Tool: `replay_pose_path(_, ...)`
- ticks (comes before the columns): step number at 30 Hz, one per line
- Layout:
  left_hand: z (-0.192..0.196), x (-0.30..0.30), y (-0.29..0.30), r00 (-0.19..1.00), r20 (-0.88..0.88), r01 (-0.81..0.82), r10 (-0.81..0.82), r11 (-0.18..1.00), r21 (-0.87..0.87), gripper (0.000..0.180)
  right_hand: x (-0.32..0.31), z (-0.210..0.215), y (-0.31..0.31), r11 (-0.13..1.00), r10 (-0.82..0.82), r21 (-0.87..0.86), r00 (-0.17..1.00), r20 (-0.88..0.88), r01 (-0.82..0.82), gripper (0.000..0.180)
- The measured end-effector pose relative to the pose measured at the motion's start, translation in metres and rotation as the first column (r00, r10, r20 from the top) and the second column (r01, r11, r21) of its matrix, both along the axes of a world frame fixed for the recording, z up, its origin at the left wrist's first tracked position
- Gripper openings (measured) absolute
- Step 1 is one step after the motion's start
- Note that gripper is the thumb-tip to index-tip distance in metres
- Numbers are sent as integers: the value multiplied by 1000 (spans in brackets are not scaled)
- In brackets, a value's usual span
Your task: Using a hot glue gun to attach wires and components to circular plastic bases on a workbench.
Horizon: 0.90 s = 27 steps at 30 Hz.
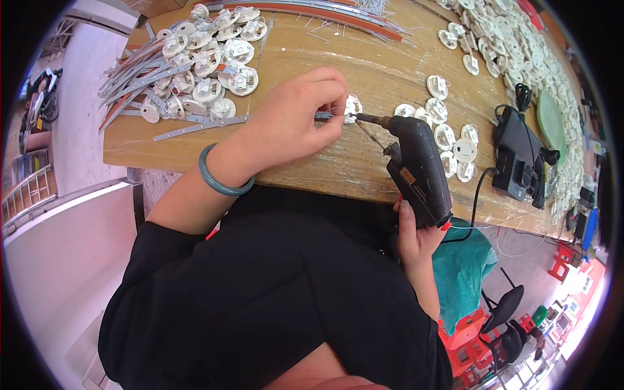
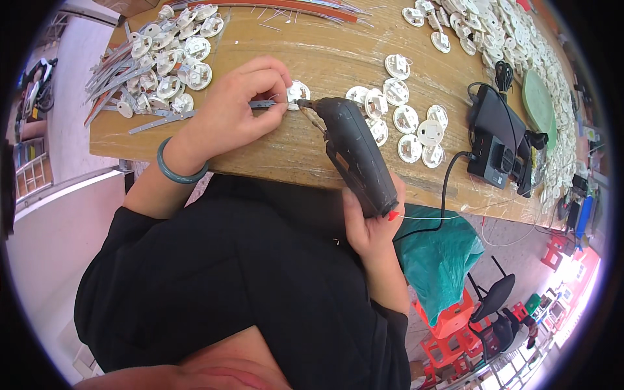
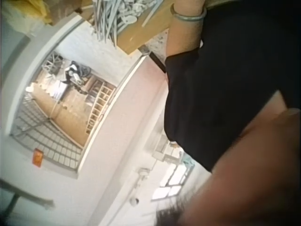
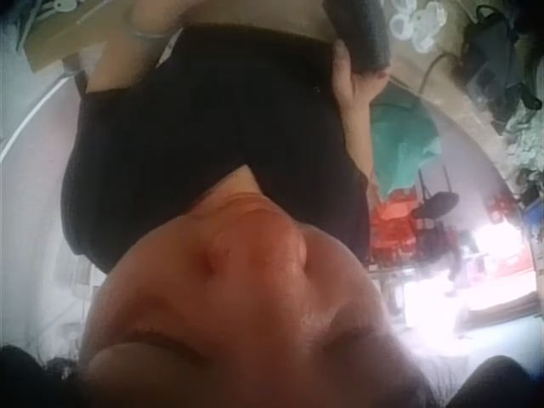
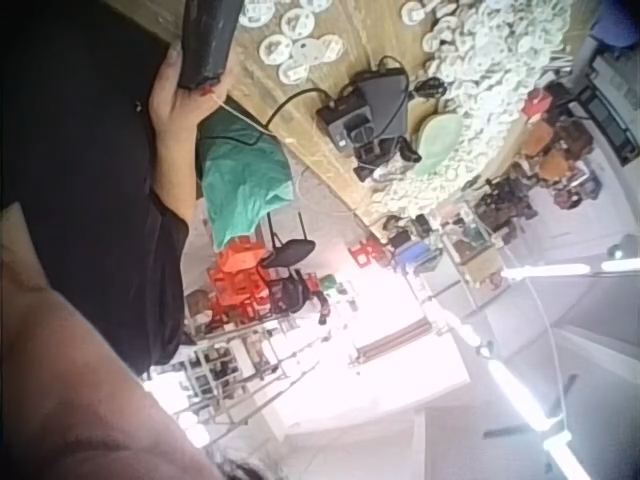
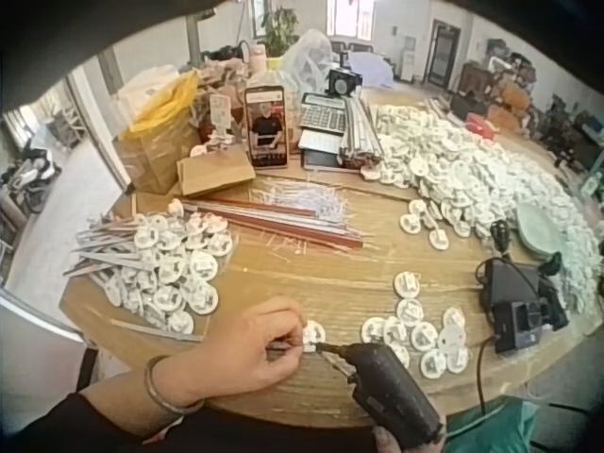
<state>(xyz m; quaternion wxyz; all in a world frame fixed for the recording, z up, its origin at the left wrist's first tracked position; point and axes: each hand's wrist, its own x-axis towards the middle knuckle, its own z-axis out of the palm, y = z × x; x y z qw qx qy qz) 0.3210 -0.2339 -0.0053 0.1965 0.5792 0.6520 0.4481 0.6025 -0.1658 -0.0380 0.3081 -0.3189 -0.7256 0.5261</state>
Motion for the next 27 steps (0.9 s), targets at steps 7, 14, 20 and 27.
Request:
replay_pose_path(7,0,0,0,1000,10,3,-3,1000,-4,10,0,-1,2,998,24,57,1000,15,-25,44)
replay_pose_path(14,1,-2,-2,1000,-2,9,-9,1000,-26,9,1,-3,2,997,22,74,1000,14,-23,44)
replay_pose_path(20,1,-2,-2,1000,-29,4,-5,999,-44,9,1,-4,0,999,-5,53,1000,8,4,45)
replay_pose_path(27,1,-1,-2,999,-32,3,-4,999,-40,9,2,-3,2,992,31,117,998,48,-37,45)
